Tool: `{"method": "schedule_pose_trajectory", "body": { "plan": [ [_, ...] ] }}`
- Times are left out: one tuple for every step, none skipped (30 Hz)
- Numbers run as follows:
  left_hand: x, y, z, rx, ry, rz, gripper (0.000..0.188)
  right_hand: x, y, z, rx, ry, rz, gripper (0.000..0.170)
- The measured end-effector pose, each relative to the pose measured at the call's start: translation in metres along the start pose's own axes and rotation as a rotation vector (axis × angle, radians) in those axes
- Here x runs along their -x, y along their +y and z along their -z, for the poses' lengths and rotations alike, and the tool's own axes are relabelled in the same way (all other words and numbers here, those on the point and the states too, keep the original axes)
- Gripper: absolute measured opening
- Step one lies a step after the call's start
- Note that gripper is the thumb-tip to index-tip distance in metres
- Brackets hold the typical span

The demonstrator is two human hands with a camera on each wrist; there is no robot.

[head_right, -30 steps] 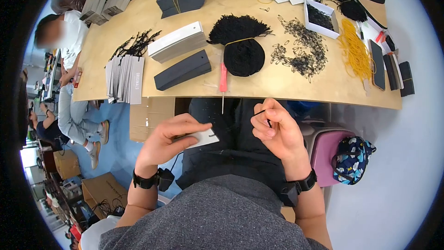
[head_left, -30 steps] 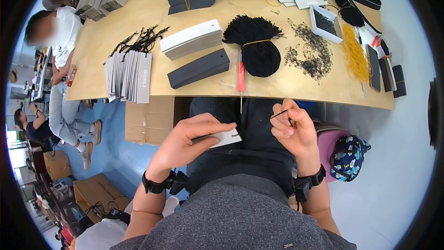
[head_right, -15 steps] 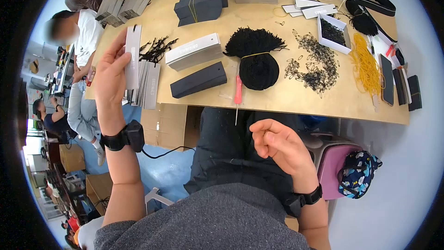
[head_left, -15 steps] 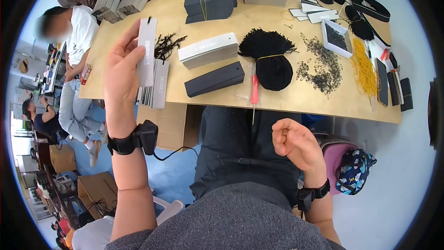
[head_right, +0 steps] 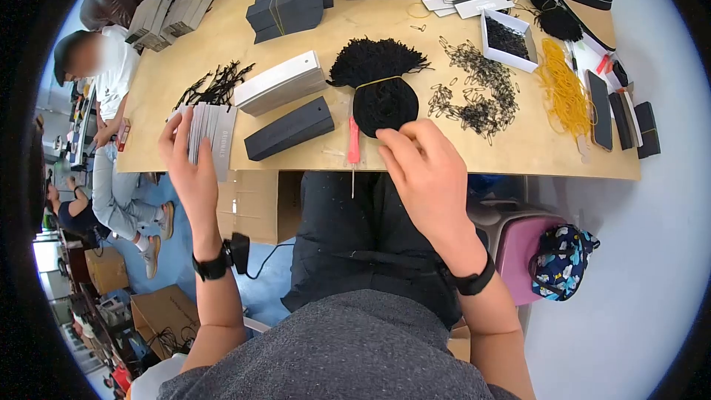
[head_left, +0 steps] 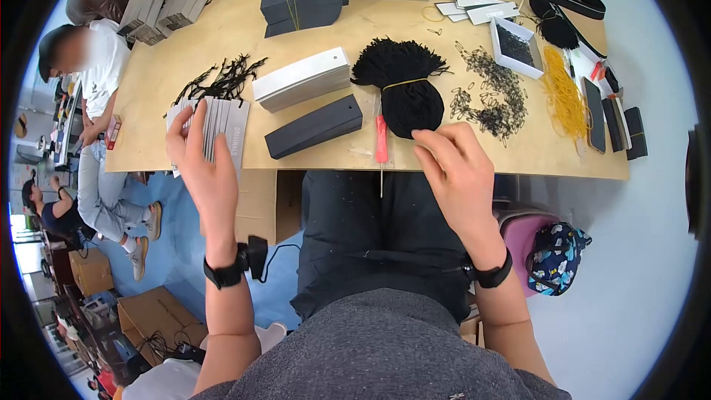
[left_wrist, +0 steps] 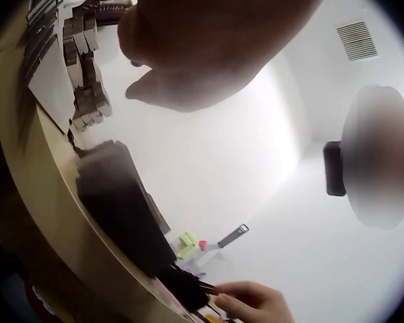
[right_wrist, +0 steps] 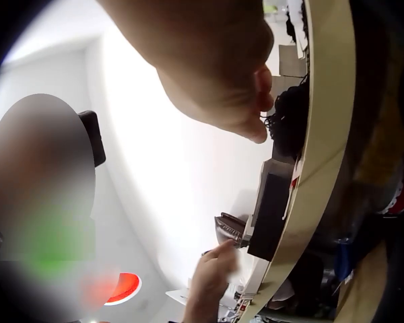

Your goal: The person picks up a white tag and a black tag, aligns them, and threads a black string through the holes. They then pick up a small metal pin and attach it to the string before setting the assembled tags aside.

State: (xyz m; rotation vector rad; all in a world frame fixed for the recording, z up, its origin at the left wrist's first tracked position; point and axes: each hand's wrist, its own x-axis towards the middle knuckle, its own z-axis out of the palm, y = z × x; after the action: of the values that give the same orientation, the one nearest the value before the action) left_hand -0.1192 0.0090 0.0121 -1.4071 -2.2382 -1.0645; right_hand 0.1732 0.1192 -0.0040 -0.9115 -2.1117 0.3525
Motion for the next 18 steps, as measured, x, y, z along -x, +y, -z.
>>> {"method": "schedule_pose_trajectory", "body": {
  "plan": [
    [0.007, 0.012, 0.005, 0.004, -0.002, 0.001, 0.048, -0.001, 0.004, -0.003, 0.005, -0.002, -0.001, 0.015],
    [0.015, 0.024, 0.009, 0.106, -0.052, -0.054, 0.042, -0.002, 0.009, -0.007, 0.066, -0.001, 0.050, 0.016],
    [0.023, 0.035, 0.012, 0.207, -0.100, -0.109, 0.037, -0.002, 0.011, -0.008, 0.126, -0.001, 0.103, 0.018],
    [0.031, 0.047, 0.012, 0.386, -0.200, -0.051, 0.032, -0.001, 0.011, -0.008, 0.126, -0.005, 0.107, 0.018],
    [0.037, 0.059, 0.011, 0.563, -0.297, 0.010, 0.028, 0.000, 0.009, -0.007, 0.113, 0.013, 0.109, 0.018],
    [0.045, 0.066, 0.007, 0.729, -0.415, 0.086, 0.027, 0.003, 0.006, -0.007, 0.097, 0.029, 0.110, 0.018],
    [0.051, 0.073, 0.002, 0.896, -0.533, 0.161, 0.026, 0.005, 0.003, -0.006, 0.093, 0.024, 0.113, 0.018],
    [0.052, 0.081, 0.000, 0.981, -0.666, 0.236, 0.025, 0.008, -0.002, -0.002, 0.071, 0.004, 0.112, 0.019],
    [0.053, 0.090, -0.004, 1.041, -0.790, 0.350, 0.026, 0.010, -0.005, 0.003, 0.053, -0.013, 0.110, 0.021],
    [0.053, 0.098, -0.007, 1.098, -0.916, 0.465, 0.030, 0.014, -0.008, 0.006, 0.058, -0.013, 0.110, 0.021],
    [0.055, 0.102, -0.015, 1.101, -0.918, 0.463, 0.030, 0.018, -0.012, 0.009, 0.037, -0.021, 0.161, 0.022],
    [0.057, 0.103, -0.026, 1.265, -1.003, 0.613, 0.033, 0.022, -0.017, 0.011, 0.016, -0.029, 0.212, 0.023],
    [0.056, 0.105, -0.035, 1.427, -1.084, 0.768, 0.038, 0.024, -0.023, 0.015, 0.019, -0.043, 0.251, 0.023],
    [0.054, 0.109, -0.041, 1.429, -1.087, 0.765, 0.038, 0.026, -0.029, 0.019, 0.012, -0.066, 0.299, 0.023],
    [0.051, 0.112, -0.047, 1.467, -1.110, 0.859, 0.040, 0.032, -0.032, 0.020, -0.016, -0.083, 0.327, 0.023],
    [0.048, 0.114, -0.051, 1.502, -1.131, 0.955, 0.042, 0.039, -0.034, 0.020, -0.046, -0.101, 0.355, 0.024],
    [0.045, 0.115, -0.053, 1.539, -1.142, 0.965, 0.039, 0.044, -0.036, 0.021, -0.087, -0.133, 0.377, 0.025],
    [0.043, 0.114, -0.055, 1.537, -1.145, 0.963, 0.039, 0.047, -0.043, 0.022, -0.120, -0.163, 0.386, 0.024]
  ]
}}
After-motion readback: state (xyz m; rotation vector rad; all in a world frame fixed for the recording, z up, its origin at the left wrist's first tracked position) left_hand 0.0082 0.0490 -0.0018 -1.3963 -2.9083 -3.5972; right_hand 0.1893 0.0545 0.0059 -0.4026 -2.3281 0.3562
